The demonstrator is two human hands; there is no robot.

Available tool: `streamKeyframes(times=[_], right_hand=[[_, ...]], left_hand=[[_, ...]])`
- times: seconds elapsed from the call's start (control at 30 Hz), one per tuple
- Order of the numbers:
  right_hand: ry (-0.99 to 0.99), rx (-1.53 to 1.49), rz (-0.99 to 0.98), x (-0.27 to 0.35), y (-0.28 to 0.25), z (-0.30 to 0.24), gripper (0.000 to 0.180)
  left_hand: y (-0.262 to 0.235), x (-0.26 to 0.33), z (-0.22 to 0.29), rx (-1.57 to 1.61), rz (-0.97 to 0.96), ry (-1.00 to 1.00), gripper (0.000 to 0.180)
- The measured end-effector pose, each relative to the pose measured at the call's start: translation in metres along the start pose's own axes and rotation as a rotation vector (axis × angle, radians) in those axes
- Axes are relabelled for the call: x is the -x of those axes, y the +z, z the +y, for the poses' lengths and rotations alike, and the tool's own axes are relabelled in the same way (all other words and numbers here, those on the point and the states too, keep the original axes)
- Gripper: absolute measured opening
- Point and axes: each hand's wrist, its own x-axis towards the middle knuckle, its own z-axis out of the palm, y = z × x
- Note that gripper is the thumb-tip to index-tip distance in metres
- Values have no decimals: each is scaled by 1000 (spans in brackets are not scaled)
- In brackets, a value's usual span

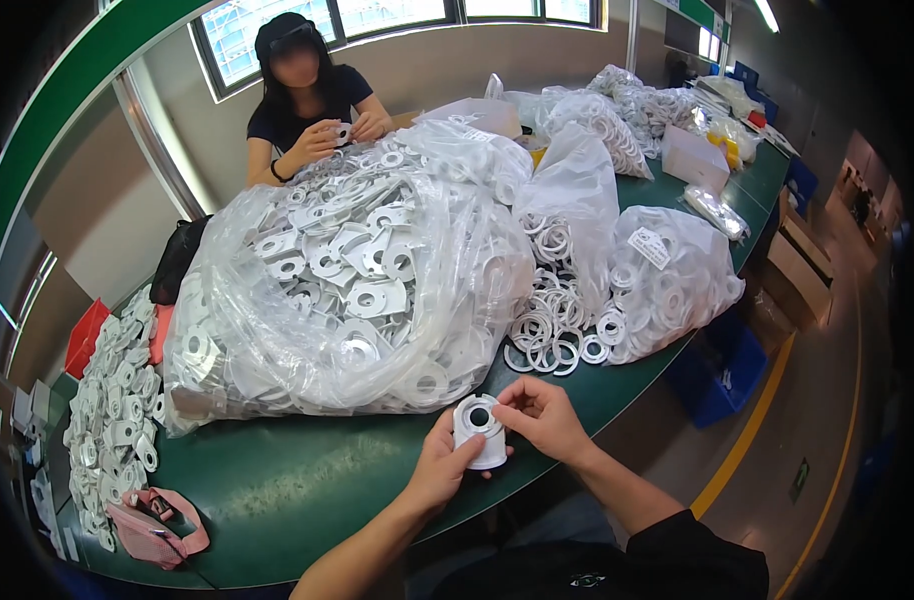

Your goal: Assembling small plastic and metal components for light fixtures at a production line.

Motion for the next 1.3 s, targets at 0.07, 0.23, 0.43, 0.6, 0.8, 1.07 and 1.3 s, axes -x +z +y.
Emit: streamKeyframes(times=[0.07, 0.23, 0.43, 0.6, 0.8, 1.07, 1.3], right_hand=[[-83, -22, 24, 0, 4, -1, 20], [-77, 61, -62, -2, 1, -8, 16], [-92, 92, -162, -1, -5, -11, 13], [-85, 84, -210, 1, -5, -12, 10], [-120, 163, -237, 2, -2, -9, 9], [-170, 443, -192, 6, 1, -11, 13], [-221, 519, -117, 7, 7, -17, 14]], left_hand=[[2, 0, 1, -45, 14, 16, 39], [9, 3, -6, -166, 3, 79, 34], [13, 9, 10, -733, 59, 175, 23], [10, 7, 11, -880, 113, 269, 20], [7, 5, 9, -1000, 171, 375, 21], [-1, 5, 13, -1072, 114, 320, 26], [-5, 3, 9, -1135, 72, 331, 25]])
